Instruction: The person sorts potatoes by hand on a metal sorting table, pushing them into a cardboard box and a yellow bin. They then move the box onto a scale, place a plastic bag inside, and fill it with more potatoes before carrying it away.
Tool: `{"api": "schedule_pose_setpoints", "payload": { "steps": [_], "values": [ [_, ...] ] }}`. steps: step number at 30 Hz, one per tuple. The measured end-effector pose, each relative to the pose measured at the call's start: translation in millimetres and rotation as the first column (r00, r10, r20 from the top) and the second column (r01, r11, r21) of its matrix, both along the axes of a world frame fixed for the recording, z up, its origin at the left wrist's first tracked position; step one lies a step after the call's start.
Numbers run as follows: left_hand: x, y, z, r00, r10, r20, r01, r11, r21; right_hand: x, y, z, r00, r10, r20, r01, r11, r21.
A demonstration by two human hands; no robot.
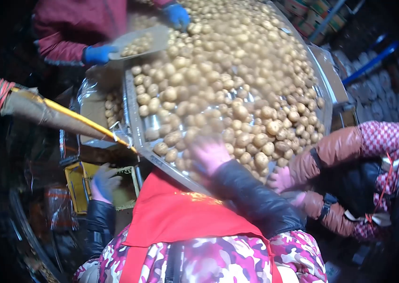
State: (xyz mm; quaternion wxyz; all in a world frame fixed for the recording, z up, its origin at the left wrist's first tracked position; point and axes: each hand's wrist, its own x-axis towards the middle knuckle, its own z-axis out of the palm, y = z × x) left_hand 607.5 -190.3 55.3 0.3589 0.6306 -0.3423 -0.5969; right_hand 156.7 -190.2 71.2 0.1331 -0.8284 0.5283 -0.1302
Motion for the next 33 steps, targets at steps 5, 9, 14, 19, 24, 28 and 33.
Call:
{"api": "schedule_pose_setpoints", "payload": {
  "steps": [5, 9, 14, 19, 24, 28, 33],
  "values": [
    [-179.8, -50.3, 42.8, 0.755, -0.376, 0.538, 0.645, 0.579, -0.499, -37.1, -5.5, 36.3, 0.984, -0.047, -0.172, 0.055, 0.998, 0.041],
    [-238.8, -144.3, 28.5, 0.584, -0.136, 0.801, 0.744, 0.486, -0.459, -56.4, 14.1, 3.8, 0.968, -0.222, -0.119, 0.222, 0.975, -0.013],
    [-279.8, -264.5, -0.2, 0.397, 0.004, 0.918, 0.645, 0.71, -0.282, -54.3, 67.2, -10.0, 0.955, -0.295, -0.029, 0.296, 0.954, 0.046],
    [-318.5, -268.2, 21.9, 0.298, -0.166, 0.94, 0.585, 0.81, -0.043, -64.6, 100.2, -6.2, 0.962, -0.269, -0.045, 0.272, 0.96, 0.065],
    [-335.3, -204.6, 15.0, 0.209, -0.082, 0.974, 0.841, 0.524, -0.136, -63.6, 74.7, 5.4, 0.93, -0.353, 0.103, 0.353, 0.935, 0.025],
    [-307.5, -170.7, 1.9, 0.356, -0.176, 0.918, 0.834, 0.503, -0.226, -78.4, -11.4, 16.2, 0.896, -0.431, 0.109, 0.442, 0.838, -0.32],
    [-271.3, -138.3, -9.7, 0.452, -0.199, 0.869, 0.858, 0.364, -0.363, -117.9, -130.4, -8.3, 0.883, -0.456, -0.112, 0.443, 0.888, -0.125]
  ]
}}
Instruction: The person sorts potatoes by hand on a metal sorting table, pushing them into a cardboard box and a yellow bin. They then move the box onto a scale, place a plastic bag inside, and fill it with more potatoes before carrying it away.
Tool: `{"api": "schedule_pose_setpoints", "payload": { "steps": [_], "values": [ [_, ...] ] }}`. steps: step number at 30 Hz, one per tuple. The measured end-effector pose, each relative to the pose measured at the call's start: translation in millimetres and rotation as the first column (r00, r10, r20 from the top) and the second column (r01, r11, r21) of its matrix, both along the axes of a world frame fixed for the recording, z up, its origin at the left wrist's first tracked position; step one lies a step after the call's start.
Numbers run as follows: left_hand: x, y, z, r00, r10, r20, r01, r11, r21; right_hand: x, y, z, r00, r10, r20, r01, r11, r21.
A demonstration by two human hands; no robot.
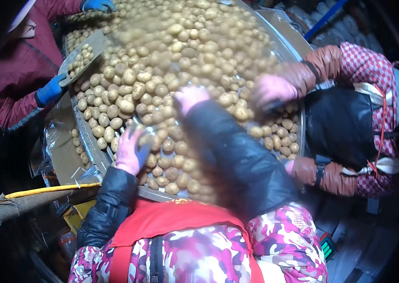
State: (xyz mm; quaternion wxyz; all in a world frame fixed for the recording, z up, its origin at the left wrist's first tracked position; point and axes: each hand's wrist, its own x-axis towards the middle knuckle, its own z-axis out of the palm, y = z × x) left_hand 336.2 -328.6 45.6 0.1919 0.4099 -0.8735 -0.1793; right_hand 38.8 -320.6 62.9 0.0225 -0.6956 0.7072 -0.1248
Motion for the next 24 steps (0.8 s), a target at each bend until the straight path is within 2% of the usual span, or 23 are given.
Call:
{"api": "schedule_pose_setpoints", "payload": {
  "steps": [1, 4, 7, 8, 9, 10, 14, 15, 18, 20, 21, 23, 24],
  "values": [
    [4.1, 12.2, 7.7, 0.999, -0.054, -0.001, 0.054, 0.995, 0.08, -2.0, -17.8, -10.7, 0.999, 0.024, -0.031, -0.022, 0.997, 0.071],
    [14.3, 39.3, 14.6, 1.0, -0.017, -0.01, 0.017, 0.998, 0.054, 20.1, -45.7, 26.6, 0.981, 0.024, -0.194, 0.036, 0.953, 0.3],
    [20.5, 44.4, 24.4, 1.0, -0.005, -0.013, 0.007, 0.994, 0.113, 24.4, -49.1, 37.6, 0.973, 0.037, -0.229, 0.039, 0.947, 0.319],
    [21.9, 39.1, 27.5, 0.999, -0.028, -0.028, 0.031, 0.989, 0.145, 25.6, -48.7, 47.7, 0.974, 0.064, -0.216, 0.033, 0.91, 0.414],
    [22.2, 32.4, 29.7, 0.998, -0.051, -0.043, 0.057, 0.983, 0.173, 22.1, -50.4, 37.1, 0.971, 0.078, -0.228, 0.027, 0.905, 0.425],
    [20.0, 23.2, 31.7, 0.993, -0.089, -0.072, 0.096, 0.99, 0.106, 17.3, -52.7, 19.7, 0.967, 0.09, -0.238, 0.023, 0.901, 0.433],
    [6.0, -21.8, 33.5, 0.997, 0.065, -0.029, -0.06, 0.988, 0.145, 16.2, -54.3, 19.4, 0.982, 0.079, -0.171, 0.015, 0.872, 0.489],
    [2.8, -32.4, 30.1, 0.994, 0.107, -0.012, -0.106, 0.991, 0.076, 17.3, -51.8, 24.1, 0.985, 0.065, -0.163, 0.015, 0.894, 0.448],
    [-8.2, -68.8, 9.7, 0.946, 0.095, 0.31, -0.131, 0.987, 0.098, 14.1, -42.1, 36.5, 0.992, 0.008, -0.126, 0.035, 0.94, 0.34],
    [-18.6, -77.2, 9.4, 0.841, 0.061, 0.538, -0.168, 0.974, 0.151, 13.7, -62.3, 41.5, 0.994, -0.055, -0.097, 0.095, 0.873, 0.478],
    [-23.7, -79.4, 7.8, 0.828, 0.07, 0.556, -0.169, 0.977, 0.129, 16.1, -70.4, 43.7, 0.993, -0.085, -0.08, 0.115, 0.829, 0.547],
    [-29.2, -74.3, -0.9, 0.8, 0.08, 0.595, -0.174, 0.979, 0.103, 18.3, -63.2, 59.2, 0.994, -0.002, -0.11, 0.067, 0.807, 0.587],
    [-30.4, -73.5, -3.6, 0.826, 0.12, 0.551, -0.203, 0.975, 0.092, 16.7, -63.5, 67.7, 0.99, 0.041, -0.133, 0.047, 0.799, 0.6]
  ]
}}
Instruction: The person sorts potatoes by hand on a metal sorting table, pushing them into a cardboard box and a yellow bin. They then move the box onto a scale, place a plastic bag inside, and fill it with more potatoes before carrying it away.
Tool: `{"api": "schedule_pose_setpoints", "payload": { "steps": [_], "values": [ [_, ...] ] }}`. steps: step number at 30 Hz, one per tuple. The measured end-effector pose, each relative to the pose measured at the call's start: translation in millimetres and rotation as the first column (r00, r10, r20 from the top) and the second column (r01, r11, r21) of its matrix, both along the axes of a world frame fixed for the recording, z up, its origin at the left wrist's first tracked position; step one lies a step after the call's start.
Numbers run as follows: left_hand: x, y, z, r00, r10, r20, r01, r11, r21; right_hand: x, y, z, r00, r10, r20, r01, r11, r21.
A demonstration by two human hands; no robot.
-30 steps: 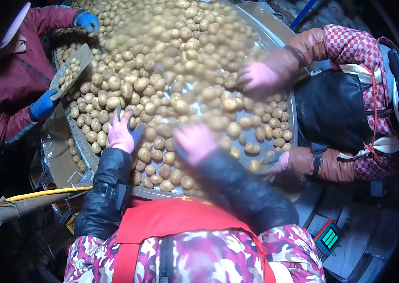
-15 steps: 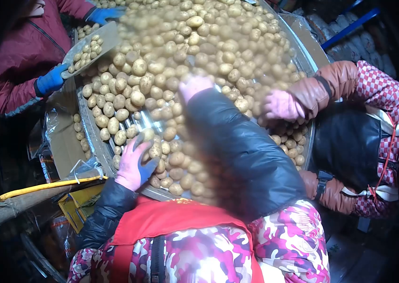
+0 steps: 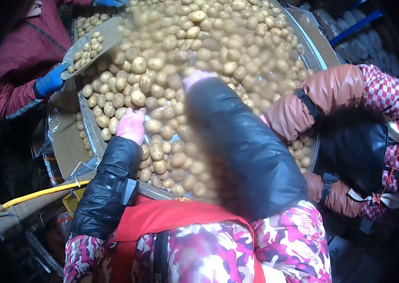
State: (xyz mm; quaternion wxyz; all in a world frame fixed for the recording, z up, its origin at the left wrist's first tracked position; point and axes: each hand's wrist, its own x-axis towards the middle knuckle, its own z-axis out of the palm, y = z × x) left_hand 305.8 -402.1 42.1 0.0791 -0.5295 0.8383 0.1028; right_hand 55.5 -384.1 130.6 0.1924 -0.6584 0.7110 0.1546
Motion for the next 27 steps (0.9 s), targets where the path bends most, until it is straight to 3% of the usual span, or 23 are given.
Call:
{"api": "schedule_pose_setpoints", "payload": {
  "steps": [3, 5, 7, 8, 11, 13, 14, 15, 17, 18, 20, 23, 25, 27],
  "values": [
    [3.9, -9.3, 1.7, 0.996, 0.044, -0.073, -0.042, 0.999, 0.027, -11.1, -2.6, -36.6, 0.998, 0.048, 0.044, -0.045, 0.997, -0.063],
    [8.0, -13.9, 3.6, 0.986, 0.077, -0.148, -0.07, 0.996, 0.055, -17.9, -2.4, -35.7, 0.993, 0.024, 0.118, -0.03, 0.998, 0.046],
    [9.3, -0.8, 18.3, 0.96, 0.07, -0.27, -0.086, 0.995, -0.047, -18.6, -5.5, -27.3, 0.989, 0.031, 0.143, -0.055, 0.985, 0.165],
    [3.9, 2.0, 28.5, 0.938, 0.007, -0.347, -0.037, 0.996, -0.08, -17.1, -4.5, -26.9, 0.987, 0.03, 0.161, -0.066, 0.972, 0.226],
    [-22.6, 13.0, 41.1, 0.801, -0.215, -0.559, 0.128, 0.973, -0.191, -7.8, 10.2, -49.7, 0.99, 0.011, 0.138, -0.016, 0.999, 0.038],
    [-48.3, 5.6, 36.0, 0.873, -0.289, -0.392, 0.25, 0.957, -0.15, -3.7, 28.7, -59.0, 0.994, -0.014, 0.107, 0.023, 0.996, -0.09],
    [-60.3, 2.0, 34.9, 0.912, -0.306, -0.274, 0.289, 0.952, -0.101, 3.5, 47.5, -39.2, 0.997, 0.025, 0.067, -0.007, 0.968, -0.25],
    [-71.6, -6.3, 34.5, 0.937, -0.32, -0.137, 0.317, 0.947, -0.047, 1.9, 44.9, -42.4, 0.984, -0.008, 0.179, 0.007, 1.0, 0.009],
    [-89.0, -22.4, 33.8, 0.879, -0.474, 0.051, 0.472, 0.881, 0.039, 5.1, 63.3, -44.7, 0.976, -0.054, 0.209, 0.063, 0.997, -0.04],
    [-96.8, -23.5, 32.5, 0.862, -0.502, 0.075, 0.502, 0.865, 0.019, 7.5, 65.1, -43.5, 0.98, -0.052, 0.194, 0.051, 0.999, 0.012],
    [-119.5, -26.0, 45.3, 0.869, -0.464, 0.173, 0.446, 0.885, 0.135, 10.4, 62.4, -35.6, 0.983, -0.051, 0.178, 0.035, 0.995, 0.091],
    [-133.3, -17.5, 70.3, 0.846, -0.466, 0.258, 0.404, 0.877, 0.261, 14.6, 67.4, -24.9, 0.975, -0.059, 0.215, 0.052, 0.998, 0.037],
    [-140.1, -14.9, 82.9, 0.826, -0.486, 0.285, 0.405, 0.864, 0.299, 18.2, 76.9, -37.9, 0.96, -0.052, 0.276, 0.103, 0.979, -0.175],
    [-140.6, -11.2, 90.0, 0.8, -0.519, 0.3, 0.43, 0.846, 0.316, 17.6, 78.9, -33.4, 0.946, -0.031, 0.324, 0.112, 0.965, -0.237]
  ]
}}
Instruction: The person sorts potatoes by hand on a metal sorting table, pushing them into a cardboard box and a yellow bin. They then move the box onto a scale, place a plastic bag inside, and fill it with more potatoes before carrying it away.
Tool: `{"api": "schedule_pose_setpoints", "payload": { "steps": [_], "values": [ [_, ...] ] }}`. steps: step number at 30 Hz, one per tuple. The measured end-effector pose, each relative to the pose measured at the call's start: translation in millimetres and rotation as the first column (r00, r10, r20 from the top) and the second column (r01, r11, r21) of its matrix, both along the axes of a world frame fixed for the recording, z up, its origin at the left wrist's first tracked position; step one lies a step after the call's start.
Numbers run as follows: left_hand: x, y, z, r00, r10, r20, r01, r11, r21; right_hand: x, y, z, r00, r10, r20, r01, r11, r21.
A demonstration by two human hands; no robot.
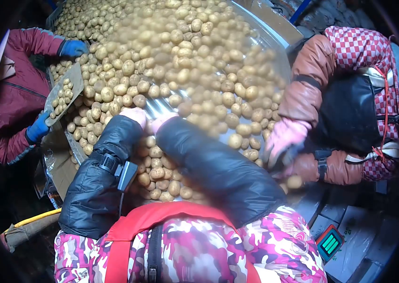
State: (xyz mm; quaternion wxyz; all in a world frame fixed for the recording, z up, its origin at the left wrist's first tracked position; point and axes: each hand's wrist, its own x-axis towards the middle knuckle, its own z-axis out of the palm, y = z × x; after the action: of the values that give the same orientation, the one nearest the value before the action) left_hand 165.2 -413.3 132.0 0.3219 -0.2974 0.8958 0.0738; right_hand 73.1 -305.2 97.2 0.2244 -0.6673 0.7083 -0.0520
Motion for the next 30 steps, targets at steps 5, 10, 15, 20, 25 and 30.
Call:
{"api": "schedule_pose_setpoints", "payload": {
  "steps": [5, 10, 15, 20, 25, 30],
  "values": [
    [8.6, 3.4, -42.6, 0.992, 0.089, -0.088, -0.097, 0.99, -0.097, -0.1, -11.7, -1.2, 1.0, 0.001, 0.019, -0.005, 0.973, 0.233],
    [24.2, -7.6, -41.2, 0.987, 0.124, -0.1, -0.13, 0.99, -0.059, -2.5, 2.0, -16.3, 0.996, -0.09, 0.018, 0.087, 0.989, 0.122],
    [69.4, -26.0, -49.3, 0.953, 0.173, -0.247, -0.16, 0.985, 0.07, -35.7, 29.4, 2.6, 0.858, -0.326, 0.397, 0.284, 0.945, 0.164],
    [68.8, -15.0, -54.0, 0.969, 0.012, -0.245, -0.031, 0.997, -0.075, -73.2, 75.4, 24.8, -0.317, -0.308, 0.897, 0.561, 0.702, 0.439],
    [39.6, 4.6, -63.5, 0.965, 0.181, -0.192, -0.197, 0.978, -0.068, -102.9, 10.6, 12.4, -0.308, -0.563, 0.767, 0.521, 0.575, 0.631],
    [56.4, 5.6, -78.6, 0.934, 0.115, -0.339, -0.147, 0.987, -0.068, -83.5, -68.8, -36.0, 0.946, -0.284, 0.155, 0.319, 0.898, -0.303]
  ]
}}
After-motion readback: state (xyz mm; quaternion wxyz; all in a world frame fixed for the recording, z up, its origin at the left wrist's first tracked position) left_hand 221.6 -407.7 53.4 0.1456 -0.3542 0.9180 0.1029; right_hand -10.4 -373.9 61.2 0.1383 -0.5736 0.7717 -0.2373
